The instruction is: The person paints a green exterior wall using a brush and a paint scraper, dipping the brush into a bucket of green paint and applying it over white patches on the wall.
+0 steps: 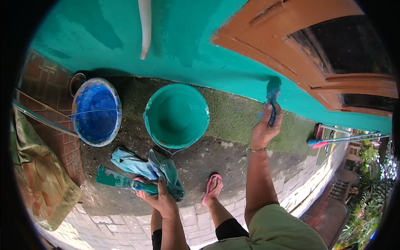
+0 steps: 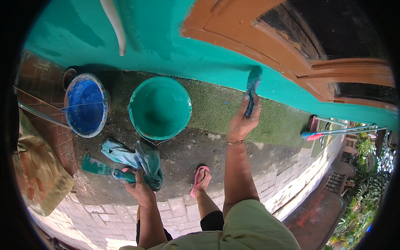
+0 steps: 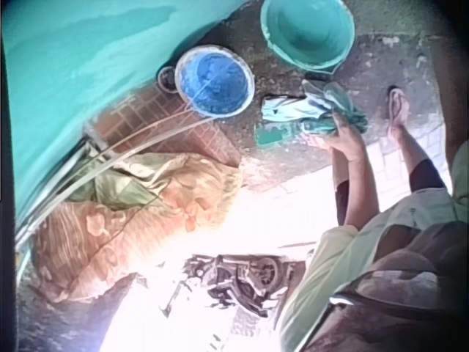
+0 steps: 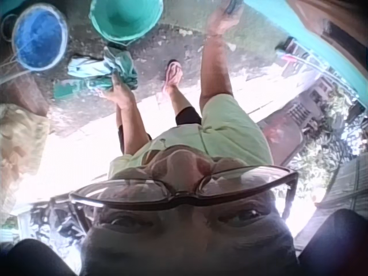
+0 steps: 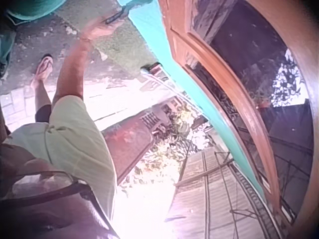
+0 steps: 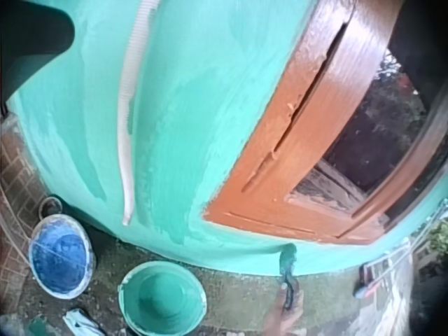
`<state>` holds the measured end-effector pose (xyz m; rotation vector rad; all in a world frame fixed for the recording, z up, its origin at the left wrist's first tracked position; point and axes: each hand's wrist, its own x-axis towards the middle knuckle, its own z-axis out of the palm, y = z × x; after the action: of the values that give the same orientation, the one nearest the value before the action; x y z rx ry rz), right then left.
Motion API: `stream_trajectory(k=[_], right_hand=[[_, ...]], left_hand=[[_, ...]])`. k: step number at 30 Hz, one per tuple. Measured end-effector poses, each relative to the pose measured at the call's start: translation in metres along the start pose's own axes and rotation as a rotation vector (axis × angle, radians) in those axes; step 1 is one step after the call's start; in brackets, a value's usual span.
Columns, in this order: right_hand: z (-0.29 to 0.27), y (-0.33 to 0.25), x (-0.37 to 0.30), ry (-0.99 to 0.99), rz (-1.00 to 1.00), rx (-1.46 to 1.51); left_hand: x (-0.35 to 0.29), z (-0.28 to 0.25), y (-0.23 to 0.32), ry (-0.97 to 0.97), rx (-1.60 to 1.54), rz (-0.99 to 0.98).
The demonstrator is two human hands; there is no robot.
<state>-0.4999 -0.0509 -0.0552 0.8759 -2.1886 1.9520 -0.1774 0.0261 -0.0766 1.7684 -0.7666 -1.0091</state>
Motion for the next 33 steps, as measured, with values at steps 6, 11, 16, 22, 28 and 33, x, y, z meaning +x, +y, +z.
stream_trajectory(k=[6, 11, 16, 22, 28, 33], right_hand=[[0.064, -0.048, -0.047, -0.183, -0.186, -0.162], [0.089, -0.079, -0.076, -0.472, -0.271, -0.055], [0.097, -0.083, -0.075, -0.53, -0.335, -0.017], [0.061, -0.048, -0.038, -0.357, -0.283, -0.13], [0.001, -0.014, -0.008, -0.097, -0.1, -0.084], [-0.009, 0.0, -0.004, -0.035, 0.015, -0.113]], left_hand=[[0.001, -0.001, -0.004, -0.018, 0.058, 0.017], [0.002, 0.001, -0.003, 0.03, -0.076, -0.053], [0.003, 0.002, 0.0, 0.023, -0.01, 0.012], [0.007, -0.002, -0.002, 0.041, -0.036, 0.003], [0.004, 0.003, 0.012, 0.061, -0.094, -0.073], [0.007, -0.003, -0.001, 0.063, -0.003, -0.03]])
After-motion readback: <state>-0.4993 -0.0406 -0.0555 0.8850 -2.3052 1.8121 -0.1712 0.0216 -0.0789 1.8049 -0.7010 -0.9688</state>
